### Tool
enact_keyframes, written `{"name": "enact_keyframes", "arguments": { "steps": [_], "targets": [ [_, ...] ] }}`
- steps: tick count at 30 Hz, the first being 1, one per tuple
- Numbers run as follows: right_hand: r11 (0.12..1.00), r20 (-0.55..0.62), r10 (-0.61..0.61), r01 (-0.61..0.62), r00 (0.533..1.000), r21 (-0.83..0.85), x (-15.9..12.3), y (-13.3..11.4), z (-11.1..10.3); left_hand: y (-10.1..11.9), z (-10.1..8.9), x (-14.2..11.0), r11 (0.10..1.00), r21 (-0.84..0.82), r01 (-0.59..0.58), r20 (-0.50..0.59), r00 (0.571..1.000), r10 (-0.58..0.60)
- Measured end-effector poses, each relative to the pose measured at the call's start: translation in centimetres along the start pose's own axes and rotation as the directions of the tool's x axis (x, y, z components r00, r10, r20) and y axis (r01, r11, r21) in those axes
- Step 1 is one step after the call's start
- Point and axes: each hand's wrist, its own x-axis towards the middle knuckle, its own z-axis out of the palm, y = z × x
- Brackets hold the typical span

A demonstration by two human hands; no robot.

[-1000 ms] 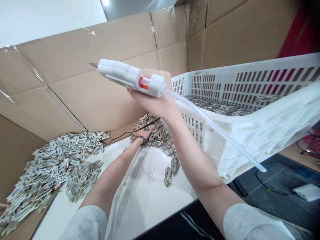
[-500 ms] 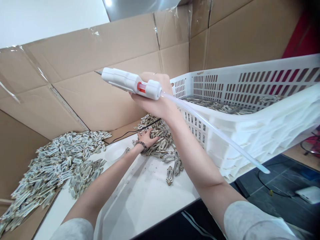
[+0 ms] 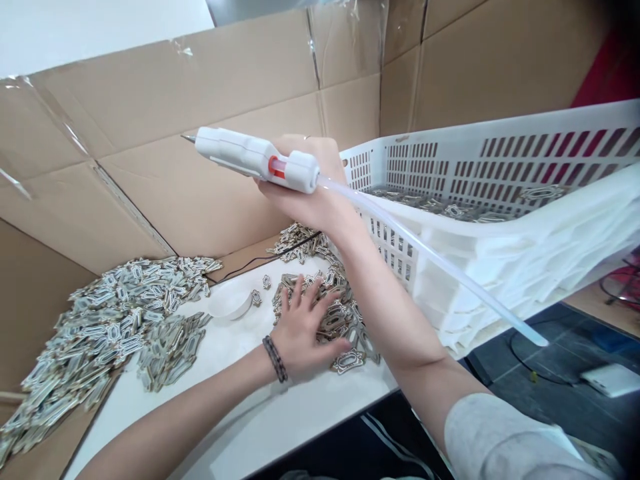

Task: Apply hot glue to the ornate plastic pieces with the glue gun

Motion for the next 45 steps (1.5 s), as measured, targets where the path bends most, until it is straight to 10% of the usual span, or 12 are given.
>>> {"name": "enact_keyframes", "arguments": {
  "steps": [4, 17, 25, 39, 45],
  "targets": [
    [1.000, -0.028, -0.006, 0.007, 1.000, 0.007, -0.2, -0.1, 0.2, 2.0, 1.3, -0.1, 0.975, 0.103, -0.197, 0.009, 0.980, 0.197],
    [0.998, -0.048, -0.050, 0.053, 0.998, 0.043, -0.3, 0.0, 0.0, 5.6, 3.1, 3.3, 0.953, 0.178, -0.244, 0.033, 0.970, 0.242],
    [0.999, -0.003, -0.050, 0.050, 0.999, 0.020, -0.2, -0.1, 0.1, 3.9, 3.8, 4.7, 0.962, 0.266, -0.053, -0.029, 0.998, 0.063],
    [0.998, 0.028, -0.060, 0.061, 0.998, -0.018, -0.5, 0.1, 0.3, 0.7, 3.1, 3.5, 0.970, 0.229, -0.082, -0.021, 0.996, 0.089],
    [0.996, -0.017, -0.086, 0.086, 0.996, -0.026, -0.5, 0.5, 0.5, -2.8, -0.4, 2.3, 0.997, -0.031, 0.074, -0.329, 0.941, -0.080]
  ]
}}
